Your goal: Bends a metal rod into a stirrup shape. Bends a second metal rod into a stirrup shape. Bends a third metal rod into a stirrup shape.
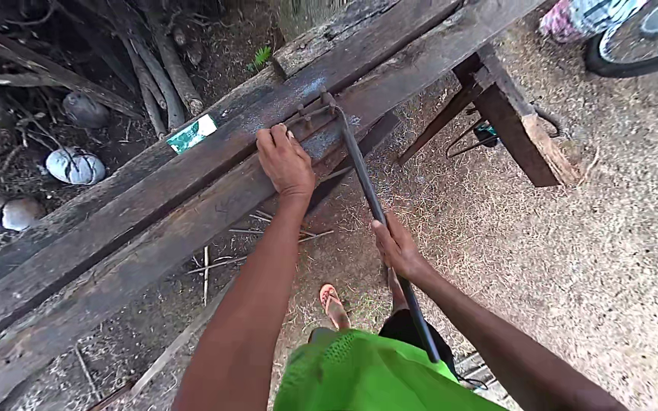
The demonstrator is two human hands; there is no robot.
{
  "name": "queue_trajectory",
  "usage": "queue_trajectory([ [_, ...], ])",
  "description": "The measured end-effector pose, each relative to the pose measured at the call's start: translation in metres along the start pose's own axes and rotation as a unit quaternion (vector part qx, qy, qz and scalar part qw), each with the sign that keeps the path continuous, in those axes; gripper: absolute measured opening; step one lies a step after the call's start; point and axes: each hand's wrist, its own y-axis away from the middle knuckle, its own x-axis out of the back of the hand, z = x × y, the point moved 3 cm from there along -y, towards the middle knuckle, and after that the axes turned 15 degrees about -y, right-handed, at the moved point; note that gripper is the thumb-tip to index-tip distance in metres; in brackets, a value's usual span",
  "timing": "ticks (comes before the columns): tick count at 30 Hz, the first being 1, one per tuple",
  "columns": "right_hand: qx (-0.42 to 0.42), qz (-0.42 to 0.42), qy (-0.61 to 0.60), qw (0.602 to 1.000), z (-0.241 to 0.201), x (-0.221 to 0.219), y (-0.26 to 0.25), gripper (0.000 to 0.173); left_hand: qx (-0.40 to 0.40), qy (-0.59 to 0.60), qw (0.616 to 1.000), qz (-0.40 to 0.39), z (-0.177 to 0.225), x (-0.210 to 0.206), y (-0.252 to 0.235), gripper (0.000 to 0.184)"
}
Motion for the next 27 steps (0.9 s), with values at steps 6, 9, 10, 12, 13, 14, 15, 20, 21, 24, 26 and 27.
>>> queue_trajectory([
  [6, -0.003, 0.029, 0.122, 0.992, -0.004, 0.011, 0.016, 0.046, 0.002, 0.018, 0.999, 0.034, -0.002, -0.001, 0.003, 0.033],
  [9, -0.002, 0.039, 0.212, 0.977, -0.021, 0.032, 0.007, 0.048, 0.01, 0.036, 0.998, 0.051, -0.003, -0.002, 0.004, 0.031],
  [10, -0.002, 0.034, 0.23, 0.973, -0.026, 0.041, 0.004, 0.049, 0.013, 0.038, 0.998, 0.055, -0.002, -0.002, 0.005, 0.031],
  [12, 0.004, 0.021, 0.26, 0.965, -0.032, 0.056, -0.001, 0.049, 0.026, 0.038, 0.997, 0.058, 0.001, -0.001, 0.009, 0.031],
  [13, 0.009, 0.014, 0.269, 0.963, -0.033, 0.062, -0.004, 0.048, 0.033, 0.036, 0.997, 0.06, 0.002, -0.001, 0.01, 0.03],
  [14, 0.012, 0.007, 0.275, 0.961, -0.034, 0.065, -0.006, 0.047, 0.04, 0.034, 0.997, 0.062, 0.004, -0.001, 0.011, 0.03],
  [15, 0.01, 0.001, 0.28, 0.96, -0.036, 0.068, -0.007, 0.047, 0.044, 0.032, 0.996, 0.065, 0.005, -0.001, 0.011, 0.03],
  [20, 0.0, -0.026, 0.286, 0.958, -0.038, 0.078, -0.014, 0.049, 0.046, 0.024, 0.995, 0.083, 0.006, -0.001, 0.012, 0.029],
  [21, 0.001, -0.032, 0.287, 0.958, -0.04, 0.083, -0.016, 0.049, 0.044, 0.025, 0.995, 0.087, 0.007, -0.002, 0.012, 0.029],
  [24, 0.012, -0.048, 0.307, 0.951, -0.043, 0.1, -0.025, 0.048, 0.043, 0.023, 0.994, 0.095, 0.008, -0.003, 0.014, 0.028],
  [26, 0.013, -0.058, 0.316, 0.947, -0.044, 0.107, -0.029, 0.048, 0.046, 0.023, 0.995, 0.091, 0.008, -0.003, 0.014, 0.029],
  [27, 0.013, -0.058, 0.314, 0.948, -0.044, 0.104, -0.029, 0.048, 0.047, 0.022, 0.995, 0.089, 0.007, -0.004, 0.013, 0.029],
])
